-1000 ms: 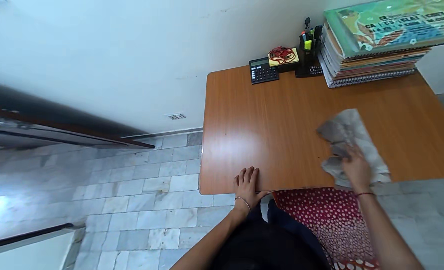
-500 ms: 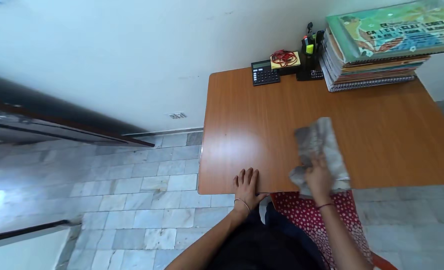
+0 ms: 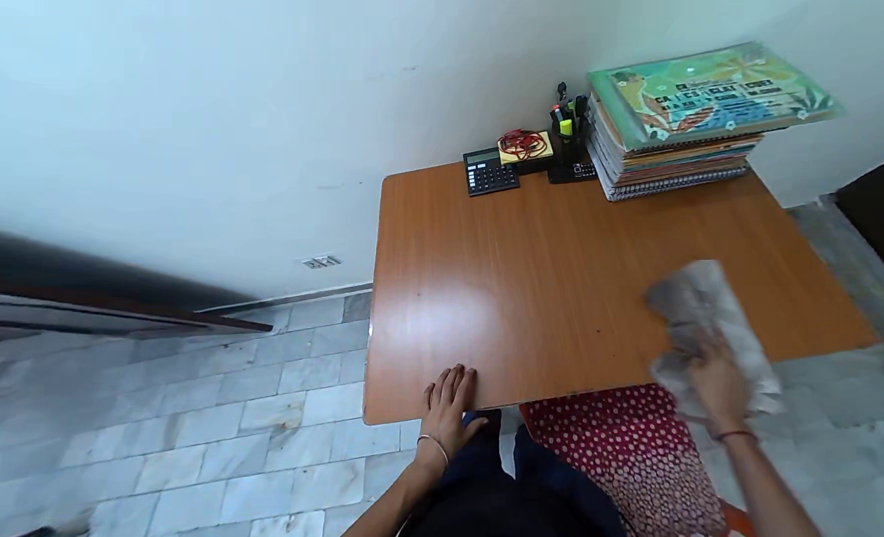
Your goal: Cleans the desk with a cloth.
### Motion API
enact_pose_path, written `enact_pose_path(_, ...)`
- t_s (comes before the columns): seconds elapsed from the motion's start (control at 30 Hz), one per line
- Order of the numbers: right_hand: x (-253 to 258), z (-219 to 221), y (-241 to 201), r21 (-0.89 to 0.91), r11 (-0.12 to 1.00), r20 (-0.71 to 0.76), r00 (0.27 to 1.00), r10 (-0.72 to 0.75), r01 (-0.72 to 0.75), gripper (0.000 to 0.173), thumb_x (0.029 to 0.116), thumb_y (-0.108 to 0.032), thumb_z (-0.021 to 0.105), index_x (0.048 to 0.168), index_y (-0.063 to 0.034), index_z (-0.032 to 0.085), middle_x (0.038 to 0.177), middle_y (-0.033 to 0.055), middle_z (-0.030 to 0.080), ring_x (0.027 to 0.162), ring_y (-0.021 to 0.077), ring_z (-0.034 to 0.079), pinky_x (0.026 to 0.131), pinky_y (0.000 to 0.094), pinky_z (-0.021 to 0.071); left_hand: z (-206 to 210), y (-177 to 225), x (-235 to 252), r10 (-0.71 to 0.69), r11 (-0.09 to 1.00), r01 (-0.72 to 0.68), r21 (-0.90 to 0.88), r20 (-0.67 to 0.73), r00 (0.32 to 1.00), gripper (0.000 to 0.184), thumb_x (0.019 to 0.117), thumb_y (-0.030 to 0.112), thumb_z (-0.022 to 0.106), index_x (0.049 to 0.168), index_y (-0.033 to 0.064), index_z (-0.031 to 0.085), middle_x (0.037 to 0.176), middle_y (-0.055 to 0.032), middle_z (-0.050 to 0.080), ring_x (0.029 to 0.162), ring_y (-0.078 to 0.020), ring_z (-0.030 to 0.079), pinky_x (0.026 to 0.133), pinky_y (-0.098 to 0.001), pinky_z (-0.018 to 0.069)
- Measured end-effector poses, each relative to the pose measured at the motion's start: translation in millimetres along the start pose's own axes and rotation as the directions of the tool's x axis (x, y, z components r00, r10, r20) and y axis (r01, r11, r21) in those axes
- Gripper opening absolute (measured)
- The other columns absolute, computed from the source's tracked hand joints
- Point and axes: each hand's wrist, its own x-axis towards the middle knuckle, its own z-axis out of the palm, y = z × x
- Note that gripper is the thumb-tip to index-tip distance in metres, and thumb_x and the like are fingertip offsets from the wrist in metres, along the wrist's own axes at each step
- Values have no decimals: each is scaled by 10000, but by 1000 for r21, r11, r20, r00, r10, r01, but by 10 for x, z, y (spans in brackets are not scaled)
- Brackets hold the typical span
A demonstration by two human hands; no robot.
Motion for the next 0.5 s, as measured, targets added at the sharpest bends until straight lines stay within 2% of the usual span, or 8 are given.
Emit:
enact_pose_path(0.1,314,-326,263,-45,982,-12,984,180,-181,496,1000,-16,560,1493,-50,527,1601,288,371,1286,572,534,960,747,433,100,-9,-39,38,999,-36,33,-57,998,841,711,353,882,1430,27,593,1457,-286,552,1345,-549,503,1045,-742,375)
enact_pose_path(0.17,348,-382,81,-47,971,15,972,234,-234,503,998,-36,579,1497,-30,513,1595,306,366,1282,569,534,970,738,431,149,45,4,40,999,-36,39,-99,994,811,726,362,858,1419,26,603,1458,-297,546,1343,-563,497,1038,-755,368)
enact_pose_path(0.23,229,-266,-289,-57,970,54,969,240,-237,505,1005,-68,582,1503,-29,502,1593,314,360,1254,556,560,952,712,461,167,89,73,58,997,-50,60,-140,988,802,729,391,832,1413,37,612,1454,-300,548,1338,-562,503,1036,-752,373)
enact_pose_path(0.3,-16,-22,-730,-81,980,124,974,190,-181,524,1002,-97,579,1517,-51,493,1605,295,352,1228,512,597,931,653,506,169,92,148,104,994,-97,56,-138,985,831,717,411,841,1422,39,605,1460,-307,538,1339,-573,496,1038,-760,366)
enact_pose_path(0.37,-352,240,-1186,-86,994,245,966,88,-69,521,1001,-119,563,1517,-85,506,1612,242,375,1252,439,608,960,577,525,179,55,217,176,984,-171,53,-110,978,854,728,457,822,1437,39,591,1467,-303,534,1348,-573,487,1044,-771,350)
enact_pose_path(0.43,-732,535,-1517,-34,992,294,950,-108,123,510,971,-85,548,1481,-98,563,1612,198,409,1233,399,639,936,530,549,202,-5,288,261,964,-253,86,-97,960,862,767,569,752,1440,54,591,1462,-271,555,1349,-544,503,1045,-764,356)
enact_pose_path(0.5,-1010,758,-1645,68,964,301,916,-265,257,501,937,-37,545,1429,-98,622,1613,164,424,1235,389,642,947,512,543,240,-69,345,336,938,-324,123,-100,936,869,799,663,659,1420,56,608,1445,-243,583,1338,-507,535,1044,-743,375)
